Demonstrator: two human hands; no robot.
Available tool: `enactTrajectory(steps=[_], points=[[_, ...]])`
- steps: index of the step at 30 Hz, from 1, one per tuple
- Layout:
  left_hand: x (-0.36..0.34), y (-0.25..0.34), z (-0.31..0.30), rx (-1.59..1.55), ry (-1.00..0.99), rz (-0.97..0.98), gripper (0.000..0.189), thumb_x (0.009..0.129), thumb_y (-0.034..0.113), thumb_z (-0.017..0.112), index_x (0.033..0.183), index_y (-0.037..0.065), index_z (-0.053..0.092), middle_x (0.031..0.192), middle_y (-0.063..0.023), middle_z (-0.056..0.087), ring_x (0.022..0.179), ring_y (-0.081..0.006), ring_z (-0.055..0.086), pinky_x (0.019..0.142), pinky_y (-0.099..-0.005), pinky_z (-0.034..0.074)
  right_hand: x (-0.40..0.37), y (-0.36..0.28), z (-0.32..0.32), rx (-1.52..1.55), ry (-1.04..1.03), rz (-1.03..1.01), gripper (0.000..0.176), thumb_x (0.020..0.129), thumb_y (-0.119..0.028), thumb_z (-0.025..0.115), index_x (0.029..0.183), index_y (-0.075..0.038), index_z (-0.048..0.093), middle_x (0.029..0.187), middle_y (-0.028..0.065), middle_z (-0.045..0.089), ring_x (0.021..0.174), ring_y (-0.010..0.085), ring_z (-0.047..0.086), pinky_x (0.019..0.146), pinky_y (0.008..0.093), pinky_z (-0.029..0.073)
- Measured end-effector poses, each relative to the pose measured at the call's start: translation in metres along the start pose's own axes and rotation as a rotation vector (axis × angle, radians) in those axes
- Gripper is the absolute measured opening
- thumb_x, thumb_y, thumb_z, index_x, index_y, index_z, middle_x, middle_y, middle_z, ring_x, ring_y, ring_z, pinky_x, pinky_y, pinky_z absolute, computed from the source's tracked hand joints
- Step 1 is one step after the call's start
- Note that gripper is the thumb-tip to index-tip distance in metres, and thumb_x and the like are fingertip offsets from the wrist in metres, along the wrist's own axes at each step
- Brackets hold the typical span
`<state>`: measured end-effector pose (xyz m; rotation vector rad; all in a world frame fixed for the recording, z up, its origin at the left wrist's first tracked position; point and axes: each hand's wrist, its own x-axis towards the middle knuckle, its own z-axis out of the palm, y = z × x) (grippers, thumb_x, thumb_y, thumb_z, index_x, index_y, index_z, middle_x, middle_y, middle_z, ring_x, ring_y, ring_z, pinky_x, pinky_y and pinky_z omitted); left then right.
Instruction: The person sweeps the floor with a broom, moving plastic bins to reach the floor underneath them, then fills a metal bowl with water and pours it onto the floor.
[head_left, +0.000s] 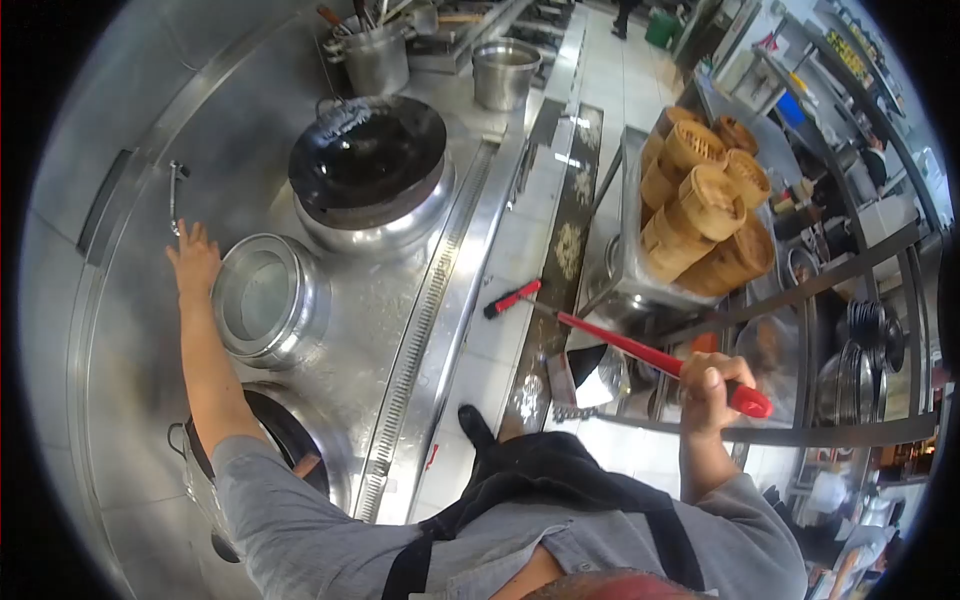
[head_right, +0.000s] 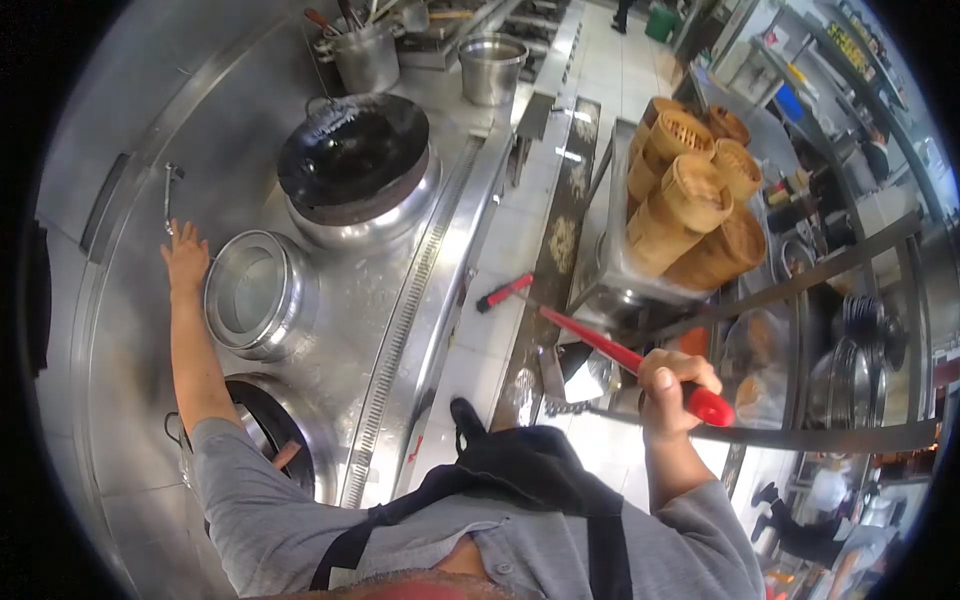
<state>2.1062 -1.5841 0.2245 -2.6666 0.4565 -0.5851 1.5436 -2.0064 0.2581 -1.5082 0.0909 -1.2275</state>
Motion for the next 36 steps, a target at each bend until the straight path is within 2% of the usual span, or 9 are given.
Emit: enactTrajectory(steps=[7,11,12,17,21,23,29,31,36], points=[[0.024,-0.153,0.112,0.274,-0.427,-0.262,0.062,0.082,0.042,0.056,0.130,0.004,0.045,0.138,-0.0175,0.038,0.133,-0.0290,0.027,0.104,-0.0493,0.027,0.004,0.001,0.014,-0.044,0.050,-0.003,0.023,0.083,-0.010,0.057,0.068,-0.006,0.040,0.050,0.0016,0.039,0.039,0.0101,0.033,0.040,0.0271,0.032],[0.056,-0.154,0.131,0.022,-0.125,-0.289,0.078,0.078,0.049,0.060,0.136,0.003,0.036,0.137,-0.0184,0.040,0.126,-0.0329,0.037,0.105,-0.0447,0.028,0.007,0.006,0.017,-0.046,0.043,-0.014,0.022,0.083,-0.010,0.055,0.068,-0.006,0.040,0.050,0.0014,0.039,0.039,0.0098,0.033,0.040,0.0266,0.030],[0.076,-0.146,0.167,-0.122,0.170,-0.138,0.073,0.079,0.045,0.060,0.134,0.003,0.038,0.135,-0.0184,0.042,0.125,-0.0334,0.038,0.104,-0.0422,0.030,0.009,0.008,0.019,-0.028,0.025,-0.025,0.022,0.083,-0.010,0.055,0.068,-0.006,0.040,0.050,0.0015,0.039,0.039,0.0101,0.033,0.040,0.0269,0.030],[-0.026,0.200,-0.103,-1.225,0.040,0.164,0.037,0.082,0.019,0.061,0.118,0.010,0.058,0.112,-0.0102,0.062,0.105,-0.0213,0.058,0.090,-0.0322,0.044,0.018,0.017,0.022,0.010,-0.045,-0.041,0.016,0.082,-0.006,0.054,0.073,-0.003,0.042,0.053,0.0048,0.042,0.042,0.0133,0.036,0.041,0.0288,0.031],[-0.139,0.393,-0.117,-1.625,-0.464,0.780,0.048,0.076,0.021,0.069,0.120,0.009,0.055,0.117,-0.0127,0.058,0.111,-0.0251,0.054,0.095,-0.0346,0.041,0.016,0.016,0.019,-0.076,-0.056,-0.042,0.022,0.082,-0.011,0.057,0.069,-0.006,0.039,0.050,0.0038,0.040,0.040,0.0129,0.034,0.041,0.0297,0.030],[-0.200,0.468,-0.125,-1.636,-0.249,1.147,0.050,0.075,0.020,0.068,0.119,0.004,0.052,0.115,-0.0141,0.056,0.110,-0.0283,0.053,0.095,-0.0355,0.041,0.009,0.012,0.009,-0.061,-0.104,-0.045,0.020,0.080,-0.008,0.058,0.070,-0.004,0.042,0.050,0.0044,0.041,0.041,0.0147,0.037,0.043,0.0323,0.032],[-0.261,0.584,-0.122,-1.542,-0.442,0.821,0.022,0.078,0.021,0.067,0.077,0.003,0.055,0.079,-0.0157,0.061,0.080,-0.0350,0.059,0.072,-0.0431,0.047,0.027,-0.015,-0.040,0.050,-0.346,0.049,0.023,0.077,-0.003,0.066,0.066,-0.002,0.046,0.055,0.0078,0.048,0.046,0.0201,0.047,0.049,0.0330,0.041],[-0.247,0.593,-0.143,-1.565,-0.211,0.774,0.028,0.080,0.021,0.065,0.065,0.004,0.048,0.067,-0.0156,0.057,0.068,-0.0377,0.057,0.063,-0.0468,0.044,0.039,-0.023,-0.050,0.093,-0.251,0.058,0.023,0.077,-0.003,0.066,0.067,-0.002,0.046,0.055,0.0077,0.048,0.048,0.0203,0.048,0.048,0.0325,0.041],[-0.161,0.649,-0.121,-1.631,-0.072,0.811,0.023,0.080,0.019,0.063,0.069,0.002,0.052,0.069,-0.0146,0.053,0.069,-0.0357,0.054,0.061,-0.0423,0.043,0.070,0.030,-0.053,-0.082,-0.476,-0.123,0.019,0.070,0.004,0.069,0.067,0.000,0.050,0.059,0.0085,0.052,0.051,0.0228,0.053,0.053,0.0371,0.048]])
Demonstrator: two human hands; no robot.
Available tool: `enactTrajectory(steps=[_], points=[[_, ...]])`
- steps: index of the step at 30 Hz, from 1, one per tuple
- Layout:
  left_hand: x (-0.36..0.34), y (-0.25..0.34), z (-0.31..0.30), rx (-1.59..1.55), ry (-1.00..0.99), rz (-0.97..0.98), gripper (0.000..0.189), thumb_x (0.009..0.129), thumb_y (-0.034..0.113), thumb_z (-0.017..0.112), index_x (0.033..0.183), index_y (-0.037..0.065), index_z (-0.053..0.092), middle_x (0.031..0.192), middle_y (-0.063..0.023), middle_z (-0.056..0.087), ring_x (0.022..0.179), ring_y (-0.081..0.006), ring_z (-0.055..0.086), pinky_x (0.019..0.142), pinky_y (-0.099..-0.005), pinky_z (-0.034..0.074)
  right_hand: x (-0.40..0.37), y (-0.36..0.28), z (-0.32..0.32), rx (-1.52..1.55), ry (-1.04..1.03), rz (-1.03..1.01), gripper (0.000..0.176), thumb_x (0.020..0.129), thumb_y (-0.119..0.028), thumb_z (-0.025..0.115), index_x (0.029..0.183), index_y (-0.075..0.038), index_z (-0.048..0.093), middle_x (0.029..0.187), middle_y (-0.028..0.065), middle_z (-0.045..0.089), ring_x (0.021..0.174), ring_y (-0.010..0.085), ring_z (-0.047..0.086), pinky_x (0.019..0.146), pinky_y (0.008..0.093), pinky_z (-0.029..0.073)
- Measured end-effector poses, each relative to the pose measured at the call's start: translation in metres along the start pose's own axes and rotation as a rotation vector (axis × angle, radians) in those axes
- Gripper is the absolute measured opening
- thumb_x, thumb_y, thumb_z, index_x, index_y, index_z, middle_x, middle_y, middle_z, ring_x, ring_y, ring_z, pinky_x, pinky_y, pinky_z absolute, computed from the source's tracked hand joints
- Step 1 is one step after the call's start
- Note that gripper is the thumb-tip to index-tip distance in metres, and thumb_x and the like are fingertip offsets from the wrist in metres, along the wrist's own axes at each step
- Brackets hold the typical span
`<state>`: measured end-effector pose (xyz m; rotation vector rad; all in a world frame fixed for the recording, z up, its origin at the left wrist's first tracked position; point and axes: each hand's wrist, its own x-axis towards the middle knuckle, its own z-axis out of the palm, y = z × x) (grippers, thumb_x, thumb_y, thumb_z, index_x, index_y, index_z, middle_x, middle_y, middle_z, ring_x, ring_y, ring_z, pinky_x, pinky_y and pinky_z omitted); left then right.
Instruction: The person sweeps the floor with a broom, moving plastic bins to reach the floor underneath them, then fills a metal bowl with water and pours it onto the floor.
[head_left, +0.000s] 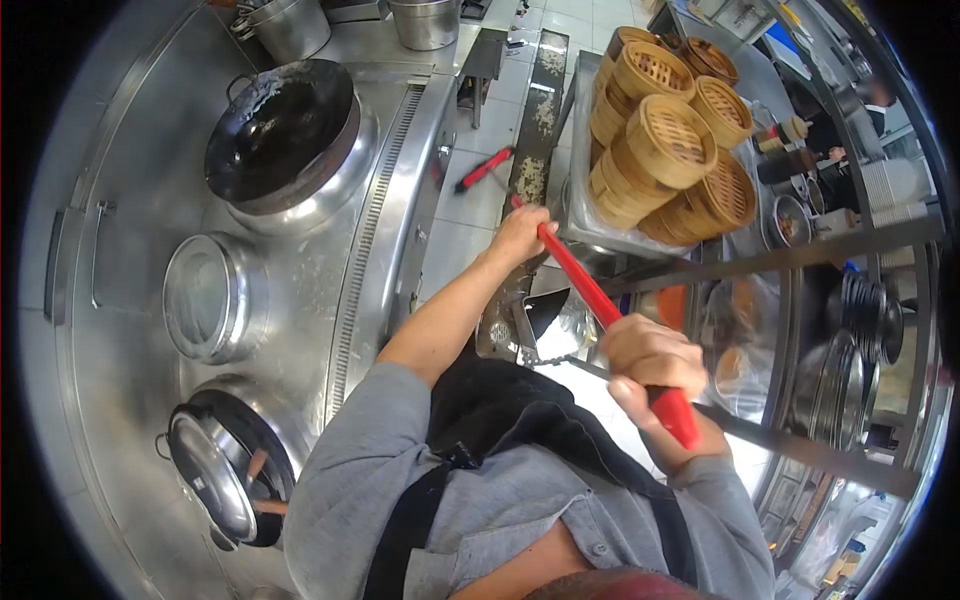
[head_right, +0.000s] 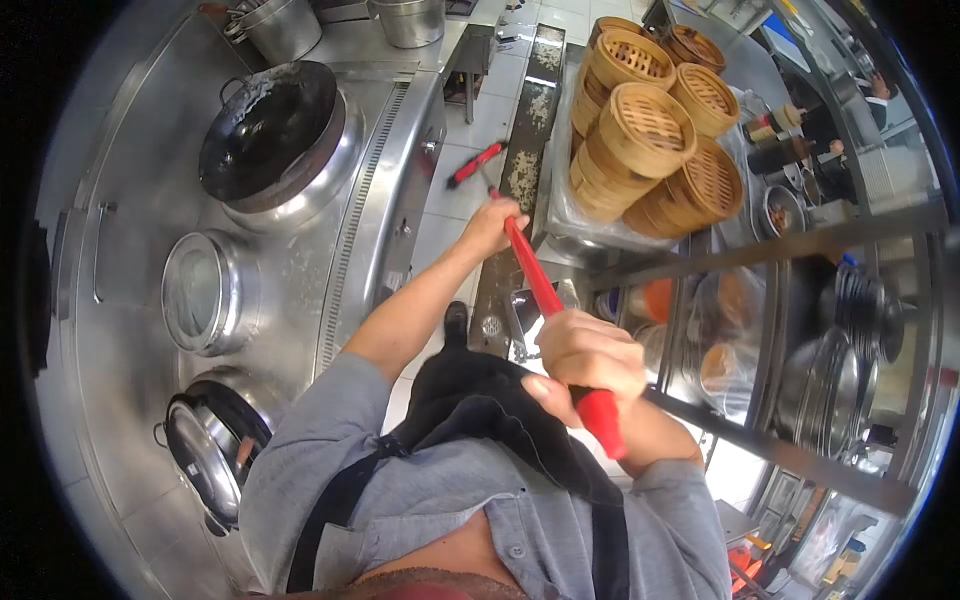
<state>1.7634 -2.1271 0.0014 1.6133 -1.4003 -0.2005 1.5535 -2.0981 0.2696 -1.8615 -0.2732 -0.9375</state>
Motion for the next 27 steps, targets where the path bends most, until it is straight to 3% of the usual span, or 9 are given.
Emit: enactTrajectory(steps=[4,7,9,13,17,20,23,25,27], points=[[0.092,-0.114,0.030,-0.044,0.071,0.047,0.016,0.078,0.017,0.064,0.080,0.004,0.055,0.077,-0.0145,0.054,0.073,-0.0345,0.056,0.062,-0.0396,0.046,0.004,0.110,0.024,-0.273,0.313,0.135,0.014,0.074,0.008,0.062,0.069,0.000,0.053,0.067,0.0102,0.059,0.065,0.0218,0.061,0.080,0.0441,0.049],[0.130,-0.202,0.079,-0.512,-0.019,-0.317,0.019,0.077,0.014,0.066,0.090,0.006,0.055,0.088,-0.0138,0.056,0.083,-0.0331,0.057,0.071,-0.0397,0.047,0.000,0.210,0.023,-0.396,0.428,0.415,0.013,0.079,0.000,0.064,0.072,0.001,0.053,0.080,0.0102,0.062,0.081,0.0203,0.061,0.086,0.0352,0.045],[0.141,-0.206,0.079,0.231,-0.033,-0.015,0.021,0.077,0.014,0.065,0.094,0.008,0.055,0.090,-0.0132,0.056,0.088,-0.0330,0.056,0.079,-0.0415,0.046,0.003,0.260,0.017,-0.429,0.469,0.602,0.013,0.082,-0.004,0.063,0.074,0.001,0.054,0.085,0.0110,0.063,0.085,0.0183,0.060,0.083,0.0294,0.044],[0.136,-0.146,0.087,-0.070,0.040,0.005,0.018,0.079,0.020,0.064,0.078,0.005,0.054,0.082,-0.0127,0.055,0.082,-0.0359,0.053,0.076,-0.0447,0.042,0.032,0.229,-0.010,-0.575,0.638,0.615,0.013,0.084,-0.005,0.061,0.076,0.001,0.054,0.080,0.0112,0.064,0.074,0.0175,0.060,0.074,0.0303,0.046],[0.143,-0.052,0.048,-0.189,0.068,-0.011,0.024,0.081,0.021,0.061,0.068,0.004,0.050,0.074,-0.0149,0.054,0.077,-0.0363,0.053,0.071,-0.0457,0.040,0.078,0.167,-0.039,-0.264,0.624,0.230,0.020,0.089,-0.010,0.053,0.072,-0.005,0.045,0.063,0.0091,0.055,0.059,0.0183,0.054,0.067,0.0384,0.048],[0.160,-0.031,0.039,-0.185,0.116,-0.038,0.024,0.082,0.019,0.059,0.067,0.004,0.049,0.070,-0.0156,0.053,0.075,-0.0361,0.052,0.069,-0.0450,0.039,0.089,0.149,-0.059,-0.147,0.623,0.156,0.019,0.090,-0.014,0.050,0.075,-0.005,0.044,0.058,0.0083,0.051,0.053,0.0179,0.051,0.067,0.0416,0.049],[0.183,-0.067,0.043,-0.153,0.169,0.013,0.021,0.081,0.016,0.058,0.067,0.004,0.049,0.071,-0.0155,0.054,0.075,-0.0361,0.052,0.067,-0.0440,0.039,0.087,0.183,-0.044,-0.359,0.663,0.200,0.015,0.087,-0.007,0.049,0.074,-0.004,0.044,0.061,0.0098,0.054,0.055,0.0184,0.053,0.068,0.0422,0.050],[0.205,-0.126,0.062,-0.076,0.155,0.036,0.018,0.080,0.014,0.059,0.067,0.005,0.050,0.073,-0.0153,0.055,0.076,-0.0361,0.053,0.066,-0.0449,0.040,0.078,0.230,-0.025,-0.552,0.865,0.542,0.006,0.083,-0.004,0.059,0.080,0.001,0.059,0.078,0.0151,0.064,0.072,0.0206,0.061,0.078,0.0374,0.048],[0.221,-0.189,0.078,-0.061,0.133,0.027,0.015,0.077,0.016,0.062,0.069,0.007,0.054,0.075,-0.0143,0.057,0.078,-0.0362,0.055,0.066,-0.0469,0.041,0.069,0.292,-0.015,-0.575,0.752,0.616,0.013,0.085,-0.012,0.062,0.083,0.000,0.063,0.090,0.0126,0.065,0.088,0.0188,0.061,0.084,0.0317,0.045]])
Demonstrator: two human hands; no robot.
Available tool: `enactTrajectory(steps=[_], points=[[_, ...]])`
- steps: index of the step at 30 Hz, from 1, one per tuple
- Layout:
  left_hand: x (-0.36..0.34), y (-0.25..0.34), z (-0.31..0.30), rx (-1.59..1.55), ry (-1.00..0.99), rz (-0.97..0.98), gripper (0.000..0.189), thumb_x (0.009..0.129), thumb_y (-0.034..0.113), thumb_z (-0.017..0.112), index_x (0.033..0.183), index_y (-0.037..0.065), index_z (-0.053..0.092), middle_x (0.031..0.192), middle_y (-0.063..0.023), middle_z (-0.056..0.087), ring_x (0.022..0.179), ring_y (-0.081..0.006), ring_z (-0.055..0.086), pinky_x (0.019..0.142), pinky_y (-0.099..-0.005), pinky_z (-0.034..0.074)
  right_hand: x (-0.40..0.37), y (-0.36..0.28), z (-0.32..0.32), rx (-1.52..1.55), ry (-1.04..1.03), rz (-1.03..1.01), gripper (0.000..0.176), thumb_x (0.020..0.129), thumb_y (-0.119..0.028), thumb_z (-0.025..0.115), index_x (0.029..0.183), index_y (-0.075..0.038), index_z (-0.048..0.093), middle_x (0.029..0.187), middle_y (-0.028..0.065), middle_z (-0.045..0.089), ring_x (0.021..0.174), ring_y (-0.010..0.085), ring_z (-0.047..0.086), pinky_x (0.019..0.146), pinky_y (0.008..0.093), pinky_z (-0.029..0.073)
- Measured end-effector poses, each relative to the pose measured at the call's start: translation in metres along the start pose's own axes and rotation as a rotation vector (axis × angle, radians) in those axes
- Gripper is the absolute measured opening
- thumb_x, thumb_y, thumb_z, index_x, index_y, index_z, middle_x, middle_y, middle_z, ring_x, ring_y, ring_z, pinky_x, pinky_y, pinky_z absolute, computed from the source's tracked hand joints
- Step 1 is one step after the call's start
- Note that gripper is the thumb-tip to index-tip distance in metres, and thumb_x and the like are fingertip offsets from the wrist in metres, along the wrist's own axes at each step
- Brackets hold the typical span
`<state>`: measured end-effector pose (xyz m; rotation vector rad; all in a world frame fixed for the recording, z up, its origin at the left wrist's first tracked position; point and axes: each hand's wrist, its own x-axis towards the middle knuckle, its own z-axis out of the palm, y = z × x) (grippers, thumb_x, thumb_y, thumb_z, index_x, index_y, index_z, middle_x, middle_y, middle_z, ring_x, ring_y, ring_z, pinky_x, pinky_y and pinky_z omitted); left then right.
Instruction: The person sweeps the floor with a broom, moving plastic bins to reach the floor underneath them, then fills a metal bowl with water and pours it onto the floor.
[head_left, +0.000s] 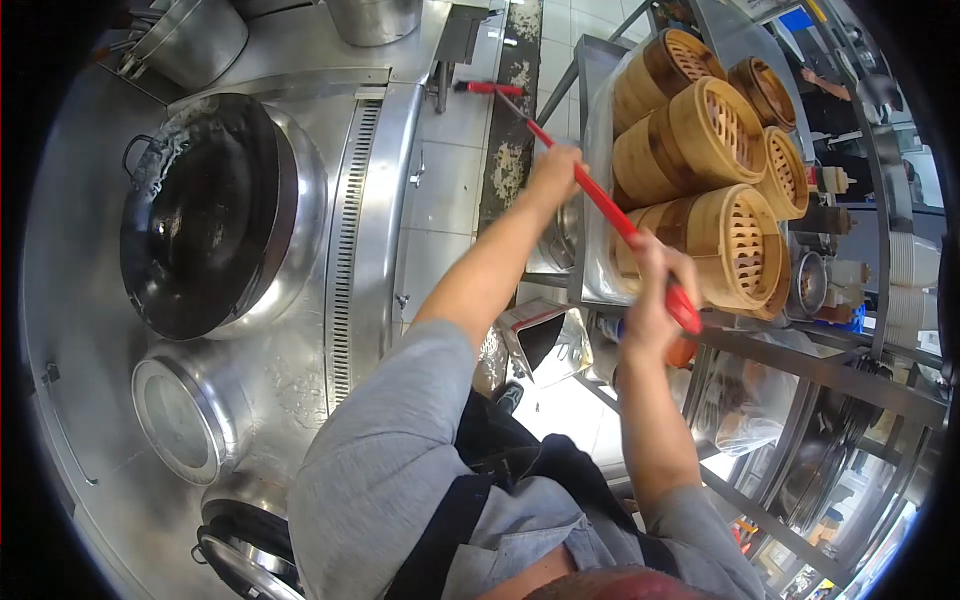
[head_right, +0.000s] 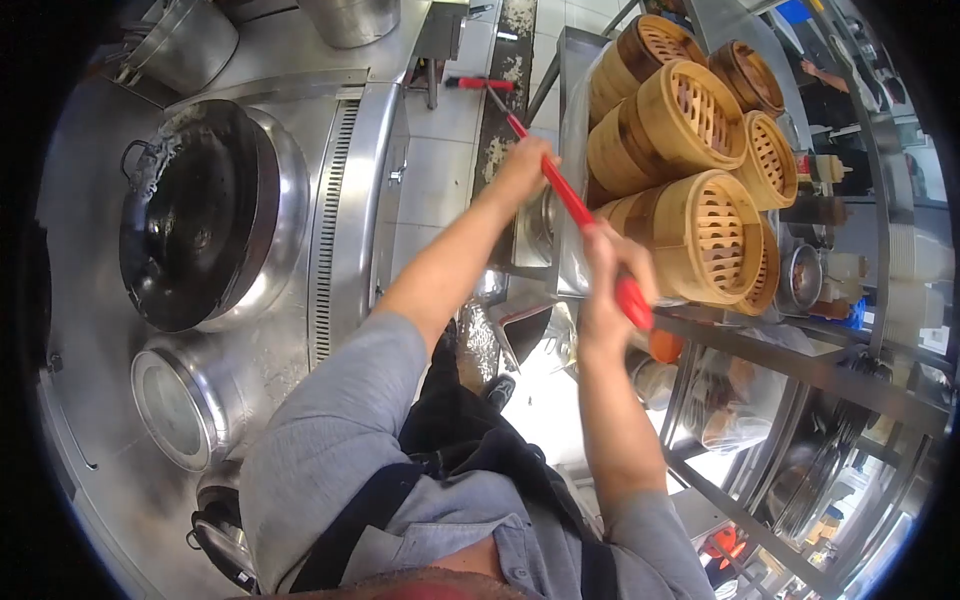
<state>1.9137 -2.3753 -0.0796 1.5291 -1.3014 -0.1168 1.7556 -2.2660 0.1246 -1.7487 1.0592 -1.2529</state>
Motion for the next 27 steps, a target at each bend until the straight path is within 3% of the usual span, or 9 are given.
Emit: enactTrajectory(steps=[4,7,10,13,17,23,25,26,27], points=[[0.006,-0.035,0.000,0.200,-0.382,-0.058,0.025,0.077,0.030,0.064,0.069,0.006,0.060,0.077,-0.0143,0.062,0.078,-0.0356,0.061,0.071,-0.0443,0.049,0.003,0.033,0.031,0.184,0.178,0.143,0.020,0.089,-0.014,0.058,0.076,0.001,0.055,0.084,0.0119,0.065,0.080,0.0165,0.059,0.081,0.0317,0.046],[-0.006,0.003,-0.003,0.120,-0.413,0.020,0.028,0.079,0.031,0.063,0.068,0.005,0.061,0.073,-0.0161,0.063,0.073,-0.0369,0.061,0.068,-0.0444,0.049,0.006,-0.007,-0.005,0.157,0.215,0.105,0.021,0.089,-0.012,0.056,0.072,-0.001,0.051,0.077,0.0138,0.064,0.075,0.0187,0.061,0.078,0.0332,0.047],[-0.028,0.071,-0.027,0.024,-0.552,-0.047,0.022,0.073,0.028,0.064,0.070,0.006,0.065,0.072,-0.0164,0.064,0.076,-0.0353,0.063,0.072,-0.0435,0.050,0.001,-0.063,-0.056,0.100,0.135,0.021,0.018,0.088,-0.005,0.053,0.070,-0.001,0.049,0.068,0.0124,0.060,0.071,0.0214,0.061,0.077,0.0393,0.049],[-0.059,0.129,-0.040,-0.144,-0.490,-0.008,0.022,0.072,0.025,0.065,0.062,0.006,0.061,0.065,-0.0149,0.061,0.069,-0.0352,0.062,0.066,-0.0441,0.049,-0.006,-0.103,-0.096,0.231,0.129,-0.067,0.015,0.087,-0.006,0.048,0.072,-0.002,0.046,0.057,0.0080,0.047,0.058,0.0234,0.058,0.072,0.0483,0.052],[-0.100,0.182,-0.044,-0.407,-0.295,0.038,0.035,0.074,0.021,0.066,0.051,0.005,0.046,0.052,-0.0133,0.051,0.056,-0.0339,0.056,0.052,-0.0425,0.043,-0.024,-0.122,-0.144,0.315,0.057,-0.232,0.022,0.088,-0.014,0.046,0.068,-0.007,0.041,0.053,0.0059,0.040,0.047,0.0184,0.047,0.061,0.0433,0.052],[-0.104,0.223,-0.068,-0.380,-0.202,0.057,0.029,0.070,0.019,0.066,0.051,0.007,0.048,0.053,-0.0107,0.051,0.055,-0.0315,0.055,0.052,-0.0413,0.043,-0.049,-0.149,-0.186,0.441,-0.126,-0.405,0.024,0.088,-0.017,0.044,0.066,-0.010,0.038,0.054,0.0033,0.040,0.049,0.0159,0.045,0.055,0.0338,0.046],[-0.101,0.202,-0.061,-0.405,-0.156,0.055,0.023,0.066,0.019,0.067,0.053,0.008,0.051,0.058,-0.0103,0.055,0.060,-0.0314,0.057,0.056,-0.0423,0.044,-0.055,-0.136,-0.174,0.332,-0.096,-0.297,0.026,0.086,-0.017,0.047,0.062,-0.005,0.043,0.055,0.0058,0.046,0.050,0.0177,0.049,0.056,0.0338,0.047],[-0.101,0.185,-0.057,-0.412,-0.118,0.054,0.021,0.063,0.017,0.069,0.056,0.009,0.051,0.058,-0.0101,0.055,0.058,-0.0326,0.056,0.054,-0.0427,0.043,-0.061,-0.122,-0.159,-0.037,0.003,-0.316,0.030,0.083,-0.017,0.049,0.058,0.000,0.049,0.058,0.0094,0.054,0.054,0.0199,0.054,0.058,0.0346,0.048],[-0.112,0.153,-0.039,-0.325,-0.173,0.022,0.021,0.065,0.015,0.071,0.061,0.010,0.051,0.063,-0.0066,0.055,0.066,-0.0303,0.056,0.061,-0.0394,0.041,-0.068,-0.107,-0.151,-0.204,0.007,-0.258,0.031,0.081,-0.016,0.050,0.056,0.002,0.053,0.065,0.0130,0.058,0.059,0.0207,0.058,0.064,0.0368,0.049]])
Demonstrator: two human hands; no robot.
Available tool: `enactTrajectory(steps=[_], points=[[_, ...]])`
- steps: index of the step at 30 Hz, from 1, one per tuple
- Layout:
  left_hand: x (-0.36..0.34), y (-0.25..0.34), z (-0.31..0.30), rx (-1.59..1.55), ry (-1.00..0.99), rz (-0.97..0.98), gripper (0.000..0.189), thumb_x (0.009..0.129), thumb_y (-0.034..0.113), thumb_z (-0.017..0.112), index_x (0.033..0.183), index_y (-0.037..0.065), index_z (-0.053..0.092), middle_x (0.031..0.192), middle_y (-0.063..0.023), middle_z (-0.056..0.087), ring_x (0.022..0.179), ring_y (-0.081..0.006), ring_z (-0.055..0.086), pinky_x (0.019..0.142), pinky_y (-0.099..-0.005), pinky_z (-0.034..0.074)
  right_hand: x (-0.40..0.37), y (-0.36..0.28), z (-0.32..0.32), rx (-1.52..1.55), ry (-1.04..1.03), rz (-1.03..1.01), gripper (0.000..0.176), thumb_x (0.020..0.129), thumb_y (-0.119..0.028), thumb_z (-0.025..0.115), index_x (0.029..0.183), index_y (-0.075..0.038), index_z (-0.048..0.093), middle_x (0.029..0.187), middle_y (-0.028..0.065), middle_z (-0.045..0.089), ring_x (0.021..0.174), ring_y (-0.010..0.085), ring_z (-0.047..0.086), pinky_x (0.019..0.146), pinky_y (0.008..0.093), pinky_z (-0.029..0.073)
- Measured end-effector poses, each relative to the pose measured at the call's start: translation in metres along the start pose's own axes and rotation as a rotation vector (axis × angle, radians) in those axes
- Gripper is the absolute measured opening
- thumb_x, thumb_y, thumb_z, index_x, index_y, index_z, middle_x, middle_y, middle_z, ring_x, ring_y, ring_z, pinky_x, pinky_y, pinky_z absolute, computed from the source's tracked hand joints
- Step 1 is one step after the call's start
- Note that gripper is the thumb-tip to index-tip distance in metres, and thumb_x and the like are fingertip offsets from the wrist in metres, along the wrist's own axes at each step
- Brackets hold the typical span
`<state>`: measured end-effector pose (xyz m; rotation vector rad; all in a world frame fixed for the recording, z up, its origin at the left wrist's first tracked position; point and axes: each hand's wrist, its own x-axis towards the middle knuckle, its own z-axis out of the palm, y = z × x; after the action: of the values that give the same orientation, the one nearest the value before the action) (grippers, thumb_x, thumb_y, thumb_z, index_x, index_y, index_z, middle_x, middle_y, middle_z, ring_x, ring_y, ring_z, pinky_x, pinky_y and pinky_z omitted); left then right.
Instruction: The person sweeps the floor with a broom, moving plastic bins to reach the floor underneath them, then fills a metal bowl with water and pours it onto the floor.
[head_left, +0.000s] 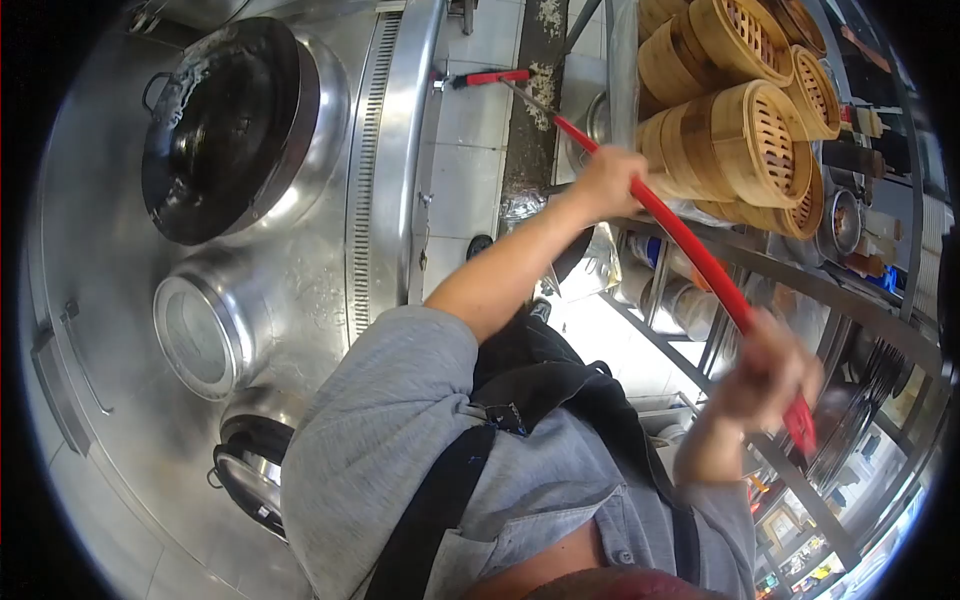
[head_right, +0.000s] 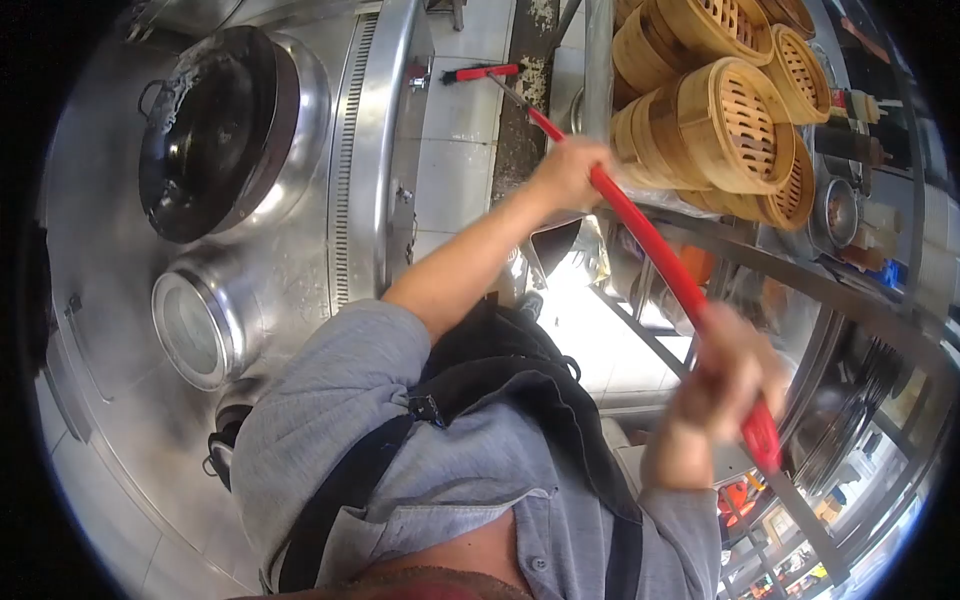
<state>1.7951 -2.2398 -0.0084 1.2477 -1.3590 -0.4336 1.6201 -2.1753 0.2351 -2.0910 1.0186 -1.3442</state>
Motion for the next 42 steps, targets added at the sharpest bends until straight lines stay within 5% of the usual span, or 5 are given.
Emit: enactTrajectory(steps=[5,10,18,32,42], points=[[-0.067,-0.065,0.019,0.124,-0.051,-0.087,0.024,0.060,0.015,0.074,0.063,0.007,0.052,0.070,-0.0110,0.056,0.074,-0.0322,0.055,0.072,-0.0413,0.042,-0.052,0.024,-0.001,0.458,-0.126,0.055,0.016,0.089,-0.010,0.048,0.075,-0.003,0.044,0.062,0.0092,0.050,0.059,0.0200,0.053,0.070,0.0472,0.050],[-0.130,0.015,0.065,0.131,-0.135,-0.162,0.036,0.071,0.030,0.071,0.054,0.006,0.050,0.063,-0.0128,0.057,0.069,-0.0354,0.056,0.064,-0.0442,0.045,-0.090,0.008,-0.096,0.425,-0.099,0.097,0.021,0.089,-0.015,0.046,0.071,-0.004,0.043,0.057,0.0072,0.047,0.054,0.0188,0.052,0.066,0.0452,0.051],[-0.219,0.116,0.131,0.121,-0.128,-0.156,0.031,0.066,0.016,0.070,0.051,0.004,0.045,0.055,-0.0140,0.051,0.056,-0.0353,0.054,0.051,-0.0421,0.041,-0.132,-0.003,-0.209,0.602,-0.159,-0.006,0.025,0.090,-0.018,0.047,0.069,-0.006,0.041,0.056,0.0069,0.044,0.048,0.0176,0.050,0.059,0.0388,0.050],[-0.298,0.231,0.176,0.209,-0.272,-0.259,0.012,0.059,0.016,0.067,0.061,0.006,0.061,0.062,-0.0151,0.060,0.065,-0.0355,0.061,0.062,-0.0427,0.048,-0.195,-0.025,-0.325,0.818,-0.083,-0.118,0.021,0.088,-0.013,0.043,0.069,-0.006,0.038,0.055,0.0078,0.043,0.045,0.0170,0.048,0.048,0.0350,0.049],[-0.322,0.139,0.098,0.305,-0.077,-0.128,0.027,0.067,0.016,0.070,0.054,0.006,0.049,0.062,-0.0129,0.054,0.068,-0.0330,0.056,0.060,-0.0410,0.044,-0.269,-0.064,-0.221,0.393,-0.251,0.022,0.014,0.085,-0.008,0.045,0.072,-0.003,0.043,0.057,0.0093,0.046,0.049,0.0207,0.046,0.056,0.0413,0.048]])
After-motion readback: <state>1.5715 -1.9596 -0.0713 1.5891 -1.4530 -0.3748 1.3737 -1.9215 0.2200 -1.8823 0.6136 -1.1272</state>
